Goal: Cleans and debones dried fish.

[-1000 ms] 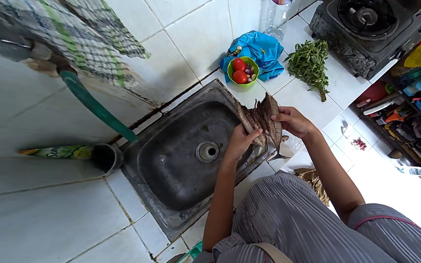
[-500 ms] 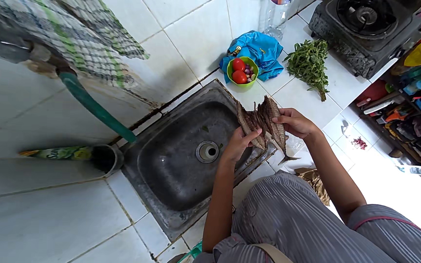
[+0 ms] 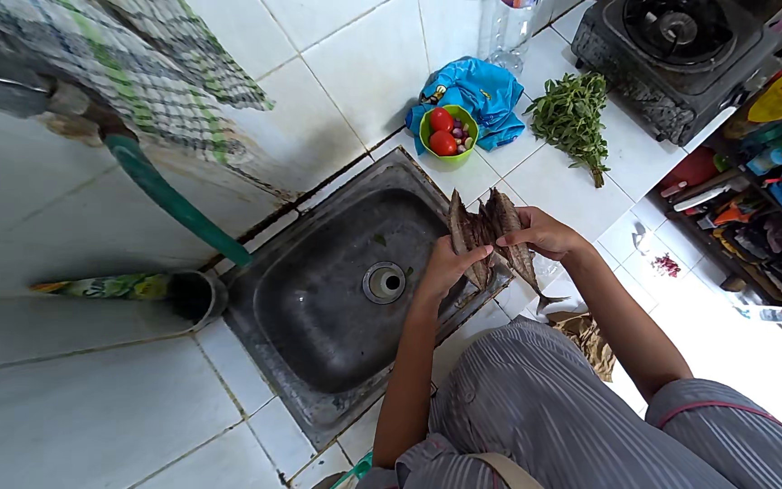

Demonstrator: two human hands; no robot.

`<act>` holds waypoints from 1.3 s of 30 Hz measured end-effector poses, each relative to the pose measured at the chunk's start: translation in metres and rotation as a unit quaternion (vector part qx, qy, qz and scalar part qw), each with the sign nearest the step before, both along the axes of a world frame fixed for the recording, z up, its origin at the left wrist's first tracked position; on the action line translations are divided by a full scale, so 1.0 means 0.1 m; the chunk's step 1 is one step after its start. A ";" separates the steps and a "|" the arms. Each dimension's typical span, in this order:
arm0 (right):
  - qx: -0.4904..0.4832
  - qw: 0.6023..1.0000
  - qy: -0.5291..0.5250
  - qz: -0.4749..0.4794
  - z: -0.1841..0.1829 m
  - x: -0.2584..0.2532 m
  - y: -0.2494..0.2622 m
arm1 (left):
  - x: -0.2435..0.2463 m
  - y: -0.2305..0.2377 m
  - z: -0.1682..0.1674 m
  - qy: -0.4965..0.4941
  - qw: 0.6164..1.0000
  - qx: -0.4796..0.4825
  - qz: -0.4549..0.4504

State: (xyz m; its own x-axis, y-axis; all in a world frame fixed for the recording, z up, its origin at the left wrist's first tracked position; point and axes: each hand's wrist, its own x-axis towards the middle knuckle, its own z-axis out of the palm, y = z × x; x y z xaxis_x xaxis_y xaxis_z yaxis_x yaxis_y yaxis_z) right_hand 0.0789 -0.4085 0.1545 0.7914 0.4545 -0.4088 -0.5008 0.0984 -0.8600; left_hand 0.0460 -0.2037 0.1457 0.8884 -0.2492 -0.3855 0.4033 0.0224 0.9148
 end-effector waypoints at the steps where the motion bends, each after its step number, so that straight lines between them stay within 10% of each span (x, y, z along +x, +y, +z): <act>1: 0.005 1.000 0.000 0.010 0.00 0.01 -0.01 | 0.00 0.02 0.01 0.000 1.000 0.002 -0.007; 30: -0.167 0.970 -0.051 0.171 -0.01 0.46 -0.40 | -0.10 0.71 -0.29 0.005 0.992 0.074 -0.101; 39: -0.392 0.850 -0.158 0.313 -0.59 0.54 -0.33 | -0.20 0.67 -0.24 -0.007 0.995 0.093 -0.017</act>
